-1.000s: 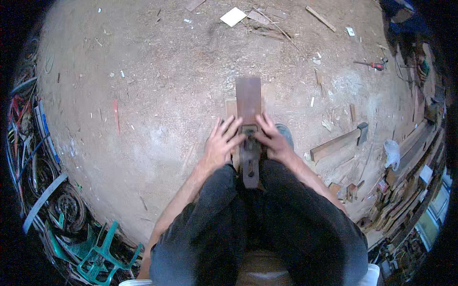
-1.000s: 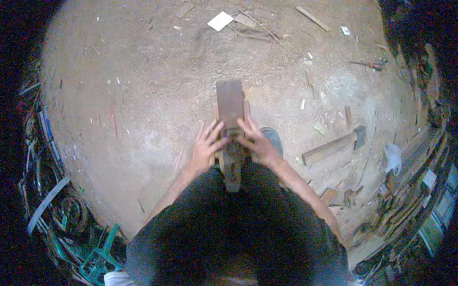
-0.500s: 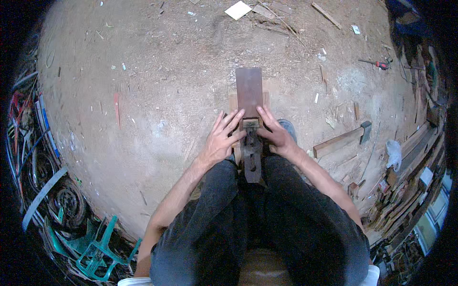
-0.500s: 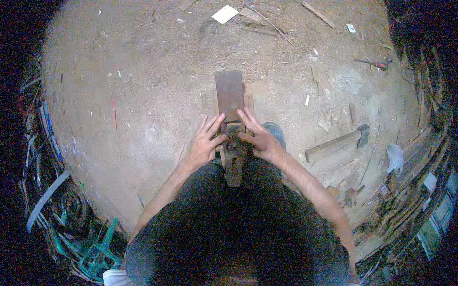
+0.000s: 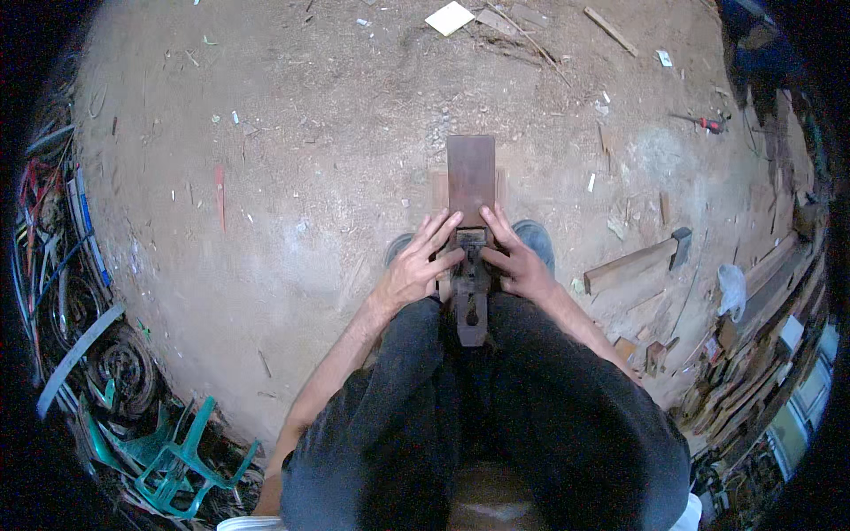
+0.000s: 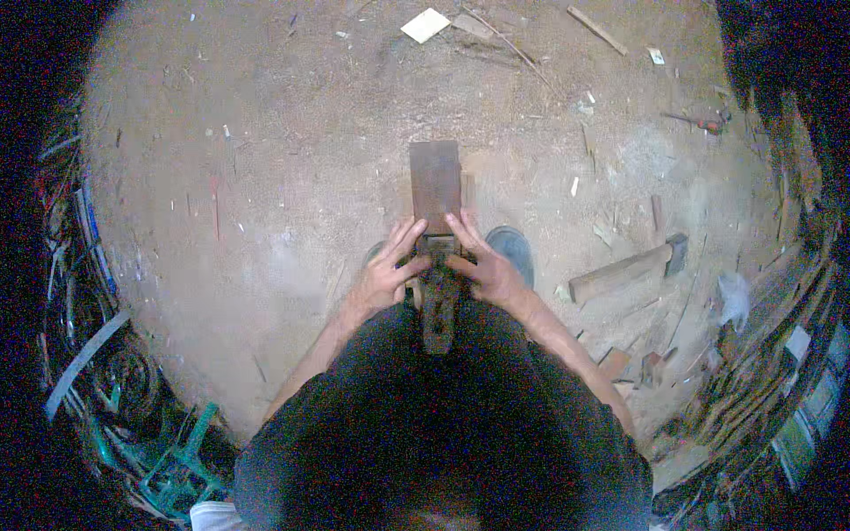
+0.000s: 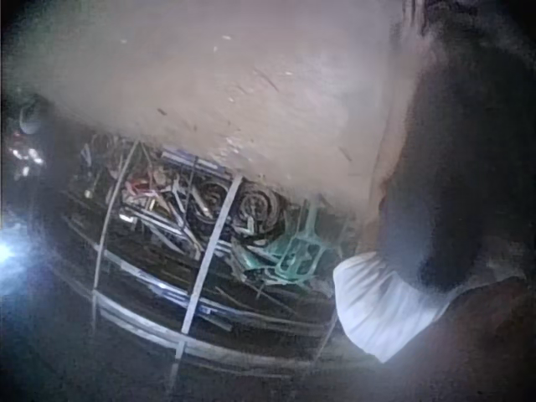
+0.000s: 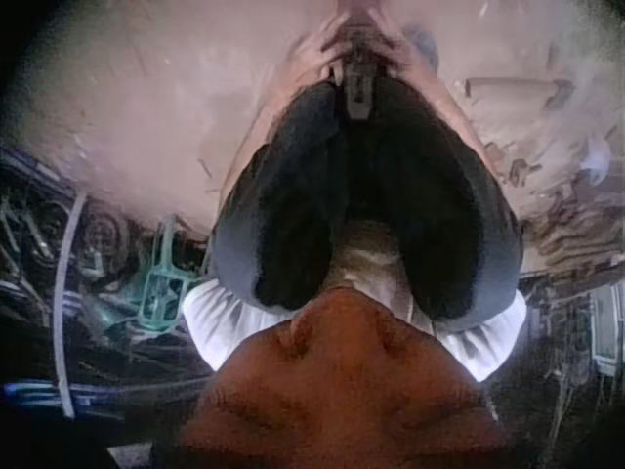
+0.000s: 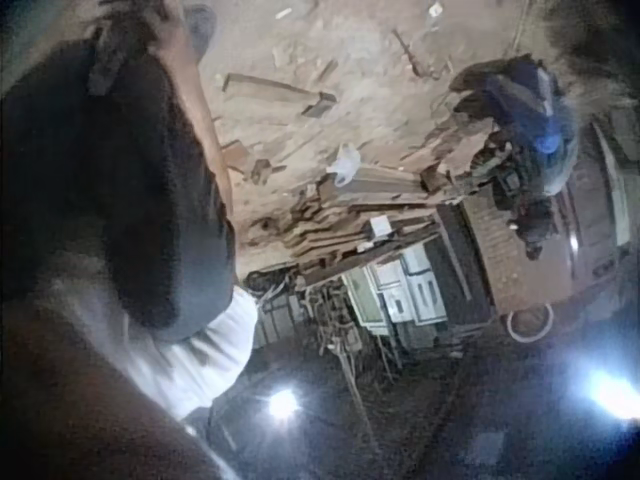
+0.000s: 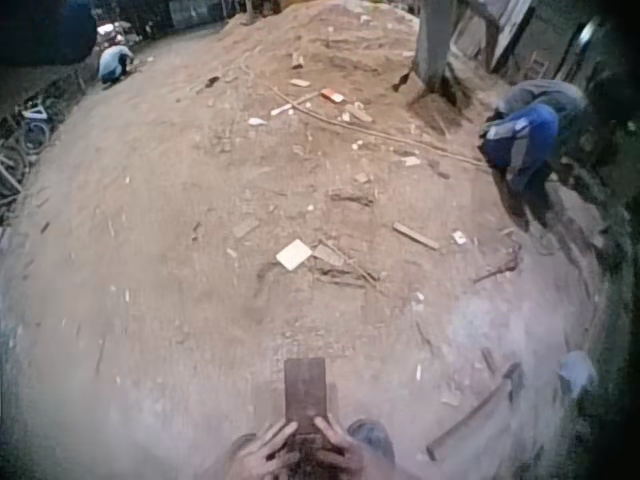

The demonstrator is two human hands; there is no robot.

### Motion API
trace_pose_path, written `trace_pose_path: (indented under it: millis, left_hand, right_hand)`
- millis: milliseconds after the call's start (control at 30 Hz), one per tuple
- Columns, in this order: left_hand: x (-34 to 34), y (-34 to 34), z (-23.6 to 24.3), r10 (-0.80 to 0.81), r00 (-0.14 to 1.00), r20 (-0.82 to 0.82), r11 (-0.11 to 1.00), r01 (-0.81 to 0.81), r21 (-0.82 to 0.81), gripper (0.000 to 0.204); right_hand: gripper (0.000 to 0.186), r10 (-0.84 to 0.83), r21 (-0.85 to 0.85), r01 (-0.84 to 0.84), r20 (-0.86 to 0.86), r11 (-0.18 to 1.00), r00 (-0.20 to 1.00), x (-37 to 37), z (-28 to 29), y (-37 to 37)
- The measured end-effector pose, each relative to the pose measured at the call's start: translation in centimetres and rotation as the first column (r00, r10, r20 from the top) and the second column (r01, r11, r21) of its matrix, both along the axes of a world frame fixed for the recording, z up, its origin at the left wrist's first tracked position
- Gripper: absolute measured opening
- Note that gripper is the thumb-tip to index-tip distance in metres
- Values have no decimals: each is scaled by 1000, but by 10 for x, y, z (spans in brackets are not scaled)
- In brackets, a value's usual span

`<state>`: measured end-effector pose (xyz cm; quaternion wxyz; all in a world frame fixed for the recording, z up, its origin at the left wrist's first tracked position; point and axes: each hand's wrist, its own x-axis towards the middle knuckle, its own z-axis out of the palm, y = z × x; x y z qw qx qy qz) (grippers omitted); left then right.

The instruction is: The person uses a wooden hand plane to shave and smooth the surface of a small block of wood while kneeling on a dirt floor. The person repeatedly pushes the plane across the wood and clears away wood shavings by hand.

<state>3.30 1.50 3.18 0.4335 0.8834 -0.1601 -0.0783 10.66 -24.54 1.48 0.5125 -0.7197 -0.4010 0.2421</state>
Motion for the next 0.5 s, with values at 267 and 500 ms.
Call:
trace_pose_path:
  millis: [267,500]
  left_hand:
    - [3,-14,-4,50,996,75,999,-50,-1,32]
    - [74,17,5,11,996,85,999,-15,46,39]
  right_hand:
    - [70,54,-70,-47,94,996,994,17,13,-8]
    - [57,-107,-37,119,237,992,966,66,4,29]
